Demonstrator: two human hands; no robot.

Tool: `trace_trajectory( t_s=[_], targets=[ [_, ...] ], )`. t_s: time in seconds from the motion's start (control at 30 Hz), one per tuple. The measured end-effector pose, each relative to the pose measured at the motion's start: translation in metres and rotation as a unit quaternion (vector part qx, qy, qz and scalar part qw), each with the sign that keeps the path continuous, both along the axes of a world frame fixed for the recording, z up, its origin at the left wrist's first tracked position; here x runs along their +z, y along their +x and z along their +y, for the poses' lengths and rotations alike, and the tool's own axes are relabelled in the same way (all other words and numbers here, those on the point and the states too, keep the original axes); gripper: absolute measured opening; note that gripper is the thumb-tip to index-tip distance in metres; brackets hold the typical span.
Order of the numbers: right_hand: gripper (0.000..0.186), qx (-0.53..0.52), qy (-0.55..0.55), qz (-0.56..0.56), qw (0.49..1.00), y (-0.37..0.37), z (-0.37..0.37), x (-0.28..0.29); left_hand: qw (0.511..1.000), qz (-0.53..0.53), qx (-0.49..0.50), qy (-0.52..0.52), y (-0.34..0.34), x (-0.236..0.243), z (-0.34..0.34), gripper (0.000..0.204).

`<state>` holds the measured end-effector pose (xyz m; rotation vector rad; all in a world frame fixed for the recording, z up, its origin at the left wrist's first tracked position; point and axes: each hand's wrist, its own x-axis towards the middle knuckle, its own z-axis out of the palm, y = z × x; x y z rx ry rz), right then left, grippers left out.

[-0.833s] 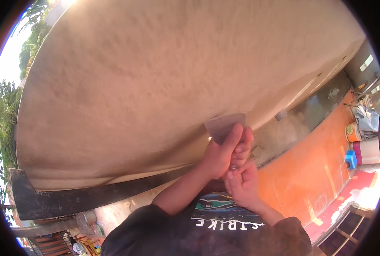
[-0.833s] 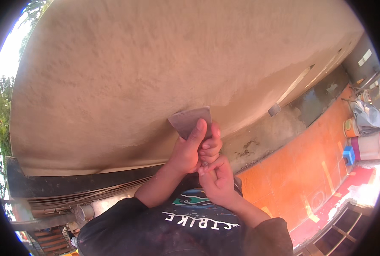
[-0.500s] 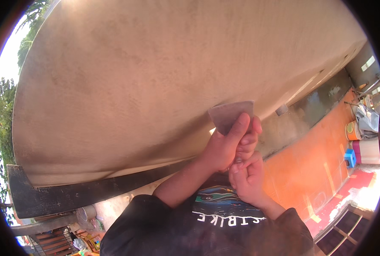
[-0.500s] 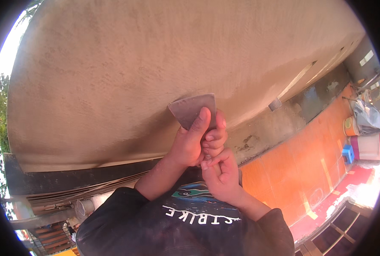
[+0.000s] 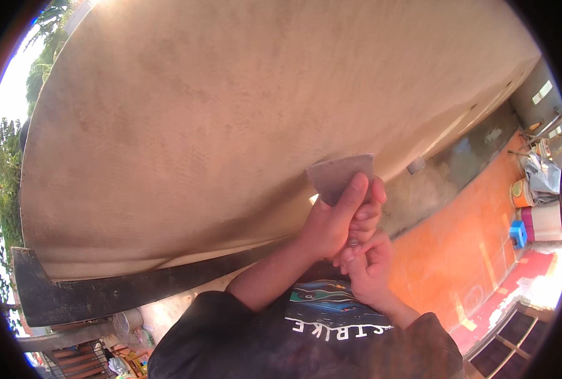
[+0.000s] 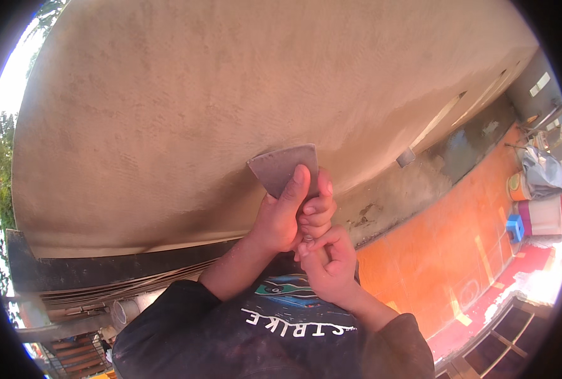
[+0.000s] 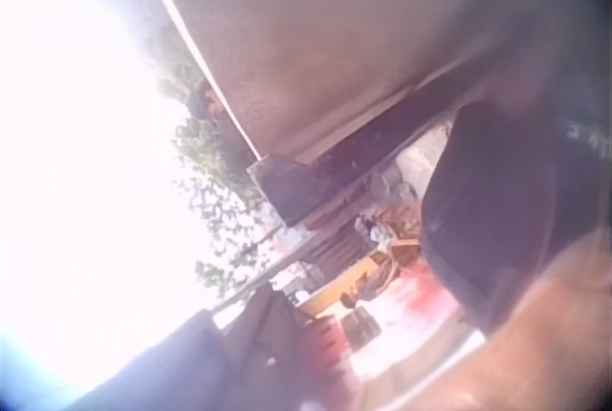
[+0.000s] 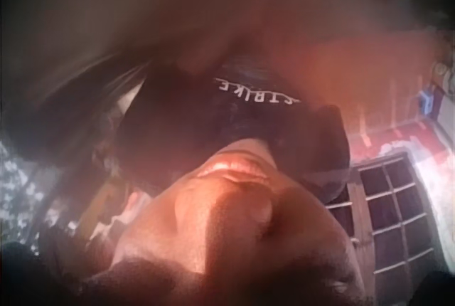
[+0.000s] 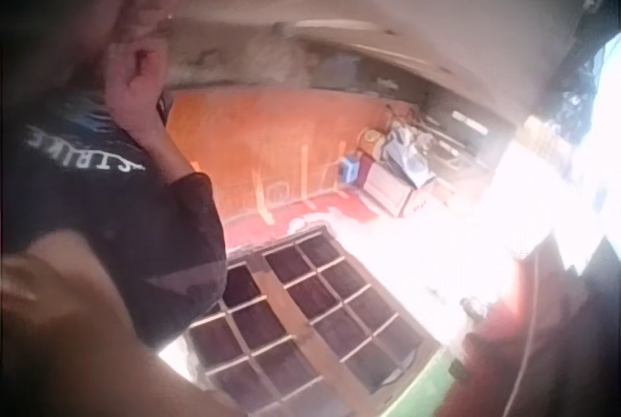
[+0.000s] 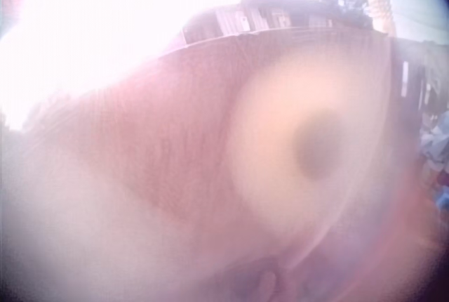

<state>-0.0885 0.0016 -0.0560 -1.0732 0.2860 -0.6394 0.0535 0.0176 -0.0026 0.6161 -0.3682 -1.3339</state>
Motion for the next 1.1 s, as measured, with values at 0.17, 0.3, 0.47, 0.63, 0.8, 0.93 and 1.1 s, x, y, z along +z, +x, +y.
trace_trajectory(
  t_s=[0.17,0.3,0.47,0.63,0.8,0.93,1.1],
  targets=[
    [0.015,0.003,0.017,0.017,1.000,0.003,-0.003,0.009,1.000,-0.002,-0.016,0.004,0.002,0.007,0.002,0.042],
    [0.014,-0.004,-0.021,0.056,0.998,-0.001,-0.006,0.014,0.999,0.037,-0.015,-0.012,0.001,0.003,0.002,0.041],
    [0.013,-0.010,0.010,0.094,0.996,-0.005,-0.006,0.015,0.999,0.039,0.003,-0.021,-0.003,-0.008,0.000,0.039],
    [0.014,0.006,-0.003,0.082,0.997,-0.008,-0.006,0.012,0.998,0.058,0.008,0.001,-0.007,-0.014,0.003,0.038],
    [0.015,-0.004,0.038,0.094,0.995,-0.010,-0.005,0.009,0.999,0.029,0.015,-0.002,-0.007,-0.013,0.003,0.039],
    [0.016,-0.008,0.068,0.041,0.997,-0.002,0.000,0.008,1.000,0.011,0.007,0.020,-0.003,-0.004,0.002,0.039],
    [0.017,-0.031,0.020,0.004,0.999,0.011,-0.002,0.007,0.998,-0.040,0.041,0.008,0.002,0.004,0.003,0.038]
  ],
)
